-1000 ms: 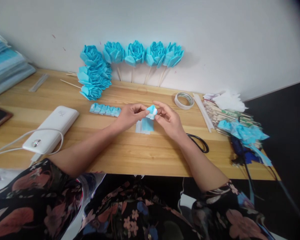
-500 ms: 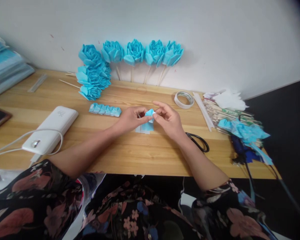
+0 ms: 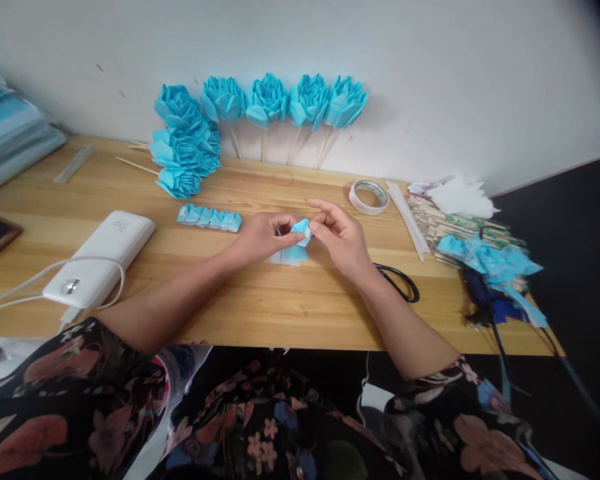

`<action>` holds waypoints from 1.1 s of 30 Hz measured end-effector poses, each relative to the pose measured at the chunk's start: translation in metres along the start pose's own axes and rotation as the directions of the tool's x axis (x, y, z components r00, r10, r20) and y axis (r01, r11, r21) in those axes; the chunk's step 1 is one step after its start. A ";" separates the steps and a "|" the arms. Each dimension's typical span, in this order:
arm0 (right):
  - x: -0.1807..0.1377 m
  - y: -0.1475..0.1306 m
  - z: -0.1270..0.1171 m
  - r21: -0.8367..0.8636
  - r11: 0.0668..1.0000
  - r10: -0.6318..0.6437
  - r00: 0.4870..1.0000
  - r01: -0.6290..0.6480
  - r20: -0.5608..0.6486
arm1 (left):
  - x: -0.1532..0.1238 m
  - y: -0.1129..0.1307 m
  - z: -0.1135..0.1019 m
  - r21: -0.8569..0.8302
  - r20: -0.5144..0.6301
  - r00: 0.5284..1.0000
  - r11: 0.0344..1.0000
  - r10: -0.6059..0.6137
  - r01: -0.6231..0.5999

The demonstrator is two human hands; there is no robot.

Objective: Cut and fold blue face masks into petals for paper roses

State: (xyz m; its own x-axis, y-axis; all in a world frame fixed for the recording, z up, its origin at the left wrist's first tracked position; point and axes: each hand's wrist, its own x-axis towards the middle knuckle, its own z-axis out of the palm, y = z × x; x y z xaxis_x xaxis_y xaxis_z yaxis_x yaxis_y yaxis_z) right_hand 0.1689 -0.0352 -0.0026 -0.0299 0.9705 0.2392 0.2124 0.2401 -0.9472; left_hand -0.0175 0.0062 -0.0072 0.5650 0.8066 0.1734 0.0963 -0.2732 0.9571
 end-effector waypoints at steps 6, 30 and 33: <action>-0.001 -0.002 -0.002 0.047 0.999 0.009 0.998 -0.011 0.058 | 0.001 0.002 -0.002 -0.039 -0.051 0.998 0.999 -0.038 0.036; -0.005 -0.006 0.001 -0.409 0.856 -0.251 0.946 0.317 0.207 | 0.003 0.002 -0.007 -0.074 -0.073 0.997 0.997 0.002 -0.007; -0.006 -0.007 0.002 -0.307 0.918 -0.191 0.959 0.249 0.207 | 0.003 0.002 -0.006 -0.085 -0.079 0.997 0.996 0.007 -0.014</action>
State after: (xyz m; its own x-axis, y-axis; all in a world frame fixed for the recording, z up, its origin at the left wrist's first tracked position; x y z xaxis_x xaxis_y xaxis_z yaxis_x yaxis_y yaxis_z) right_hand 0.1653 -0.0422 0.0022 -0.2714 0.8898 0.3667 0.4875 0.4557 -0.7448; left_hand -0.0202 0.0115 -0.0037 0.4991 0.8436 0.1981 0.0182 -0.2388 0.9709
